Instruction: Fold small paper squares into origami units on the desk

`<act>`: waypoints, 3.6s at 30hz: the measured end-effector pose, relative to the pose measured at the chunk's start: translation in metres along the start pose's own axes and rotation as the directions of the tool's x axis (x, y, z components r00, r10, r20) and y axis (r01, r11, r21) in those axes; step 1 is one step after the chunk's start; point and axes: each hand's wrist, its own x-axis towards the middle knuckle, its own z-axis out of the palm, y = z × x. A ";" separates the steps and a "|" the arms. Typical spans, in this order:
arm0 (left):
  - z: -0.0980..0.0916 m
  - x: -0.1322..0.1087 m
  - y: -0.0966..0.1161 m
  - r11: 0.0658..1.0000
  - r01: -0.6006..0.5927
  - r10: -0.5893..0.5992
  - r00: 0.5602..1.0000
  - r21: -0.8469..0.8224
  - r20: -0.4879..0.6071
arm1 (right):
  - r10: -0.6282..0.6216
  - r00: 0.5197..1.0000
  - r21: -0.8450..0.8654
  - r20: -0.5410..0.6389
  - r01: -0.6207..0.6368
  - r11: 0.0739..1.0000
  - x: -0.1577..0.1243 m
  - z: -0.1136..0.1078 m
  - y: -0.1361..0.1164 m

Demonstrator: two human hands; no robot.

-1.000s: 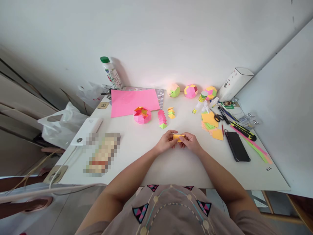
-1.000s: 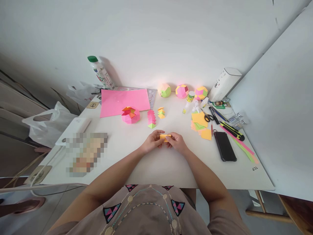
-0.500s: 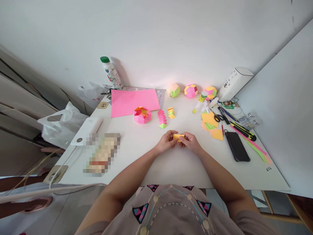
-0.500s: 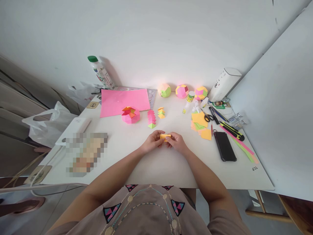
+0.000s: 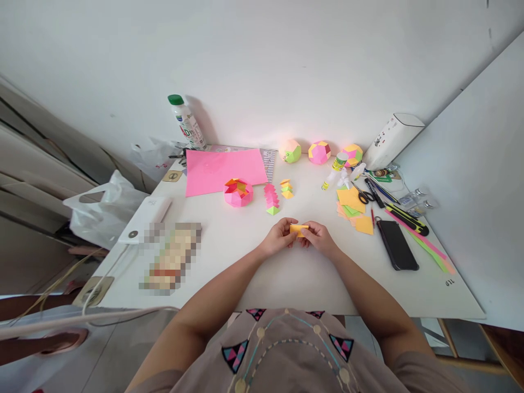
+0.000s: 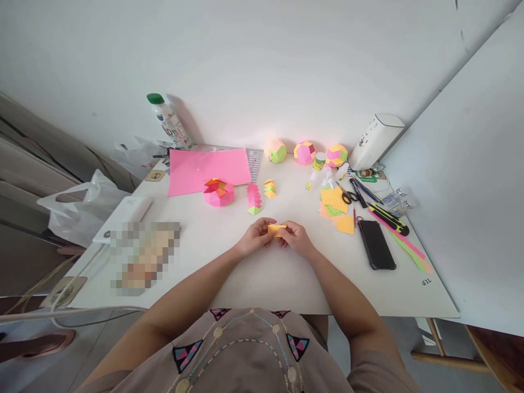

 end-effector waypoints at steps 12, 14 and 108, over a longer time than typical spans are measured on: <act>0.000 0.000 -0.002 1.000 -0.008 0.008 1.000 0.000 0.011 | 0.004 1.000 0.007 0.000 -0.004 1.000 0.000 0.000 0.001; 0.000 0.000 -0.001 1.000 -0.005 0.005 1.000 -0.002 0.006 | 0.005 1.000 0.009 -0.001 -0.005 1.000 0.000 0.000 0.001; 0.001 0.000 0.001 0.999 -0.021 0.020 0.999 0.031 0.042 | 0.010 1.000 0.009 -0.018 -0.009 1.000 0.001 0.000 -0.001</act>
